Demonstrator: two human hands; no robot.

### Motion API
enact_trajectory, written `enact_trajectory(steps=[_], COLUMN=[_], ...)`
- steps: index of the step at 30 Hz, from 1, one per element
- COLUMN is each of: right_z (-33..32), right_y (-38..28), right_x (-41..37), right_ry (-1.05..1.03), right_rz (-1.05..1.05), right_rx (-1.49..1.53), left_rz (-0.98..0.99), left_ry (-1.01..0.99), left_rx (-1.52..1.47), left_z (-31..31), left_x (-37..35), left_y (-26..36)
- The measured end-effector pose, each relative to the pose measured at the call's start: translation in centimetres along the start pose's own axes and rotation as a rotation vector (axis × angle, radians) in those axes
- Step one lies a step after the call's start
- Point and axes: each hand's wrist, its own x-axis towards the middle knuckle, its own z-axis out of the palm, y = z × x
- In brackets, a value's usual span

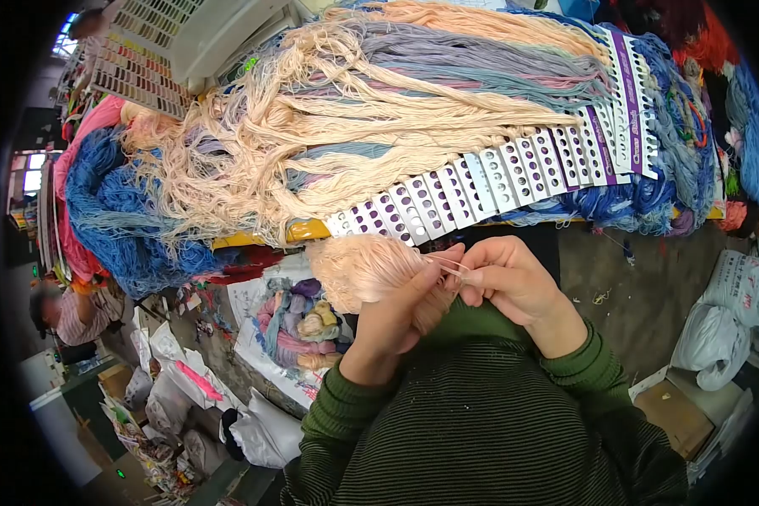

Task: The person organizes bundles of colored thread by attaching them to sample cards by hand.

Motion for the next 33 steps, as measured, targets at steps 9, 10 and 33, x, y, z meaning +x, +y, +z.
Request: enact_trajectory(steps=[9, 10, 33], right_z=[-0.7, -0.7, 0.2], right_y=[0.6, 0.7, -0.1], right_x=[0.0, 0.0, 0.0], right_ry=[0.015, 0.028, 0.047], right_rz=[0.09, 0.101, 0.089], right_rx=[0.093, 0.131, -0.003], left_rz=[0.017, 0.012, -0.014], left_ry=[-0.06, -0.069, 0.039], left_rx=[-0.14, -0.163, 0.035], left_z=[-0.1, 0.0, -0.6], left_x=[-0.4, -0.4, -0.1], left_y=[0.4, 0.3, -0.1])
